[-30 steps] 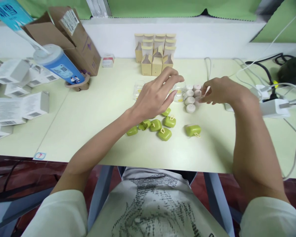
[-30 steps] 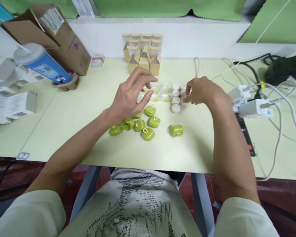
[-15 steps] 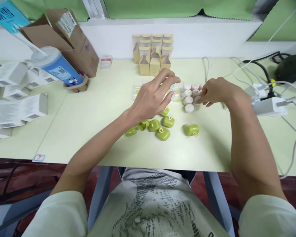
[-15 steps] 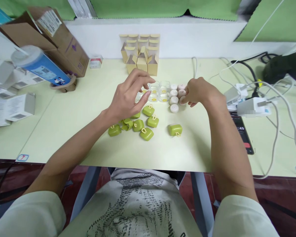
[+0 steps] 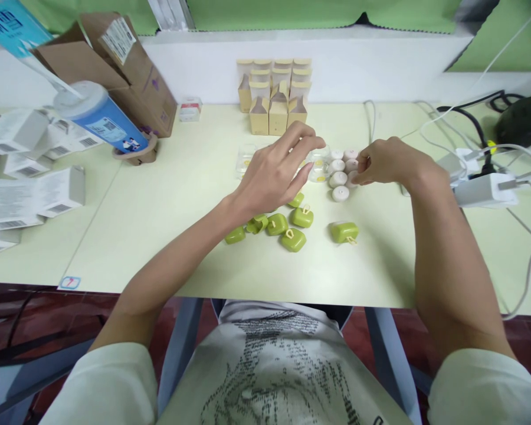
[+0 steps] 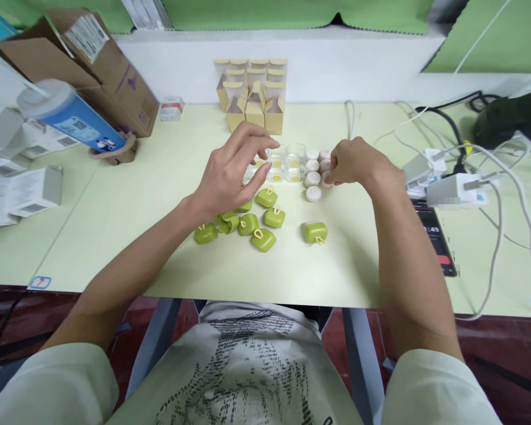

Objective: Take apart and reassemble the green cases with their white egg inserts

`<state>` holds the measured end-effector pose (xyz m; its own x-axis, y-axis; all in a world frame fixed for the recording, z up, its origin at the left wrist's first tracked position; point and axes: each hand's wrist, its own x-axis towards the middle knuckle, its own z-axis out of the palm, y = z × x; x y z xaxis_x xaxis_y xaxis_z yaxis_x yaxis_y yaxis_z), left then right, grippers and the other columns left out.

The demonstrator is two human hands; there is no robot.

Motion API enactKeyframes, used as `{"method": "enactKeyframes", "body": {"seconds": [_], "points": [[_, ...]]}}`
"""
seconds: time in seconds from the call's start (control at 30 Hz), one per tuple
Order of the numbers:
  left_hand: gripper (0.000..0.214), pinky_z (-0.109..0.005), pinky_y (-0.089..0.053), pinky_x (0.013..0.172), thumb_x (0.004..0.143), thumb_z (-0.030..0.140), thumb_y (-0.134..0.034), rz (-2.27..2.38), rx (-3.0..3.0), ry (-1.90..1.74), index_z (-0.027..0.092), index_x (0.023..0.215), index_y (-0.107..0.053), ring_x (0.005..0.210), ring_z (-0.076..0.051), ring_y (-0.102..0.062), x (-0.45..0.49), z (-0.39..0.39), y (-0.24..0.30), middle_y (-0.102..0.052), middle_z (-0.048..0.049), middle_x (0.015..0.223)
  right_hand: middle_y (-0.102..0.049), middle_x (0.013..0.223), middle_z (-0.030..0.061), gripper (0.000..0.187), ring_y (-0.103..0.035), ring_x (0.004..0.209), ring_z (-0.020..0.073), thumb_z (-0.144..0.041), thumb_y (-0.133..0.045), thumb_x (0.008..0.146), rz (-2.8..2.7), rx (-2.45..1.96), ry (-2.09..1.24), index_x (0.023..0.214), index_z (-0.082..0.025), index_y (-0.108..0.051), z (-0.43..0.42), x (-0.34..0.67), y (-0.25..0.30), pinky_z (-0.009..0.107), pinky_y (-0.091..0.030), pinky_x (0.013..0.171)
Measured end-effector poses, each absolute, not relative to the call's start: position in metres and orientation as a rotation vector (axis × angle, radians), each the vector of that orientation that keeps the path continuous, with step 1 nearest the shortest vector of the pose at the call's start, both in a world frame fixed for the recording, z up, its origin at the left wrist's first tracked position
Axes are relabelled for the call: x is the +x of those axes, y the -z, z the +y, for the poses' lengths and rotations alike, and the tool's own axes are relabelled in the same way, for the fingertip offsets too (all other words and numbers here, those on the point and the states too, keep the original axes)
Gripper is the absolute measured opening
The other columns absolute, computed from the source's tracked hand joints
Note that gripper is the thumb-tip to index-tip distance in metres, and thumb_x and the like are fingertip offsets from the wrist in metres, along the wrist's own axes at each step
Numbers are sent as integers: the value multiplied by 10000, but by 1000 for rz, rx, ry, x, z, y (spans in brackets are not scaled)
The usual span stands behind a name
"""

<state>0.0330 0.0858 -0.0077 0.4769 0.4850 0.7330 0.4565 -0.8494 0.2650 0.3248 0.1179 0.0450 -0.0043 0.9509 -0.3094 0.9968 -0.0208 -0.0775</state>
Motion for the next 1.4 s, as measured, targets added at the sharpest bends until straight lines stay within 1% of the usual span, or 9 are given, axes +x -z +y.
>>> {"method": "enactKeyframes", "body": {"seconds": [0.23, 0.33, 0.47, 0.53, 0.7, 0.83, 1.0, 1.23, 1.4], "points": [[448, -463, -682, 881, 1246, 574, -388, 844, 2650, -1360, 311, 1492, -655, 1037, -274, -808, 33, 87, 11, -684, -135, 1372, -768, 773, 97, 118, -734, 798, 261, -224, -864, 1029, 2009, 2150, 430, 1069, -153, -779, 104, 320, -68, 428, -490, 789], [432, -476, -691, 903, 1246, 553, -400, 855, 2671, -1347, 310, 1509, -643, 1065, -282, -816, 33, 89, 13, -672, -136, 1372, -744, 742, 103, 217, -705, 735, 271, -338, -854, 1060, 2090, 2077, 263, 927, -186, -775, 87, 310, -77, 442, -507, 740], [433, -453, -699, 835, 1248, 535, -381, 883, 2744, -1292, 299, 1498, -646, 1004, -266, -819, 32, 90, 8, -687, -138, 1360, -702, 741, 113, 432, -747, 738, 342, -575, -986, 888, 2276, 1676, 185, 785, -234, -742, 47, 280, -54, 470, -566, 700], [446, -443, -693, 827, 1248, 554, -380, 892, 2730, -1310, 296, 1480, -660, 996, -262, -816, 30, 89, 5, -701, -136, 1354, -726, 750, 137, 435, -782, 765, 385, -650, -952, 884, 2379, 1566, 135, 800, -262, -775, 22, 268, -32, 479, -581, 675], [413, -422, -682, 861, 1256, 485, -397, 903, 2660, -1370, 259, 1384, -718, 1003, -250, -800, 16, 75, 8, -775, -109, 1183, -823, 915, 215, 192, -832, 852, 450, -433, -787, 1013, 2386, 1711, 72, 1095, -272, -851, -16, 284, -9, 517, -594, 701], [420, -407, -693, 859, 1263, 395, -361, 830, 2560, -1422, 236, 1421, -717, 1002, -226, -786, 5, 56, 23, -769, -119, 1183, -858, 1092, 145, 282, -832, 904, 395, -497, -731, 1040, 2714, 1657, 481, 1211, -290, -819, 3, 305, -29, 548, -655, 816], [437, -314, -727, 811, 1183, 516, -671, 719, 2323, -1392, 295, 1560, -672, 1108, -201, -806, 13, 35, 40, -694, -137, 1439, -769, 1500, 130, 622, -807, 1219, 340, -785, -714, 1007, 3221, 1481, 1598, 1427, -326, -724, 36, 281, -6, 505, -694, 984], [446, -298, -681, 675, 1153, 632, -686, 929, 2393, -1562, 278, 1425, -693, 985, -197, -776, 24, 26, 53, -739, -114, 1306, -756, 1520, 122, 661, -759, 1351, 369, -861, -592, 1040, 3230, 1888, 1629, 1446, -358, -732, 21, 240, 44, 544, -675, 1055], [423, -333, -677, 728, 1138, 633, -714, 979, 2500, -1539, 228, 1260, -709, 1069, -238, -798, 26, 20, 59, -777, -111, 1211, -847, 1306, 120, 622, -821, 1130, 329, -828, -608, 1075, 3250, 2037, 1459, 1346, -298, -790, 5, 225, 39, 494, -706, 956]]}}
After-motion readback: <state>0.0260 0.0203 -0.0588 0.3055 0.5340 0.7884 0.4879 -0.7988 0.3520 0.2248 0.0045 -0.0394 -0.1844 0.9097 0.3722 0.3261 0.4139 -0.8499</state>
